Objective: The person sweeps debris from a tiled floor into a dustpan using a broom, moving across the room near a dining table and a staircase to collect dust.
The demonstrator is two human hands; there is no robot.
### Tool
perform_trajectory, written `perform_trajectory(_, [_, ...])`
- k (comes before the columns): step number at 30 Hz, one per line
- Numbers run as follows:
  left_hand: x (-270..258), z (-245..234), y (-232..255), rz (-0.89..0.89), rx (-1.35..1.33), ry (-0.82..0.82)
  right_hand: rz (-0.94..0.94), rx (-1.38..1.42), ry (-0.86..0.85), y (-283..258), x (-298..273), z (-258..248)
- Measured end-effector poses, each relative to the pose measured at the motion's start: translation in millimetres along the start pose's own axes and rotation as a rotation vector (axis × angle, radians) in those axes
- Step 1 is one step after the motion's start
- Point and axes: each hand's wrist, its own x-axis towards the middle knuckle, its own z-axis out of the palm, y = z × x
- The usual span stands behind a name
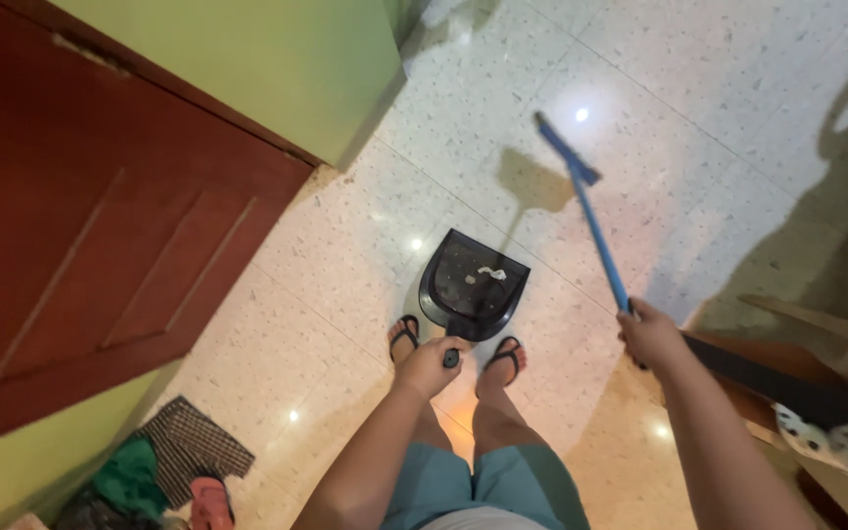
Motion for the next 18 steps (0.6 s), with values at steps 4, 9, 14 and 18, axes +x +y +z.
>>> perform_trajectory(4, [11,-29,-28,0.168,-0.020,0.128,-0.033,0.078,0.052,-42,64,33])
perform_trajectory(9, [18,-75,-64,0.197,0.014,0.135,0.005,0.010,0.081,-87,102,102])
perform_trajectory(14, [24,-112,-89,0.030,0.027,0.005,0.048,-0.294,0.018,-78,91,197])
perform_trajectory(18, [36,-130,-106,0.153,0.006,0.047,0.046,-0.319,-0.058,-38,16,255])
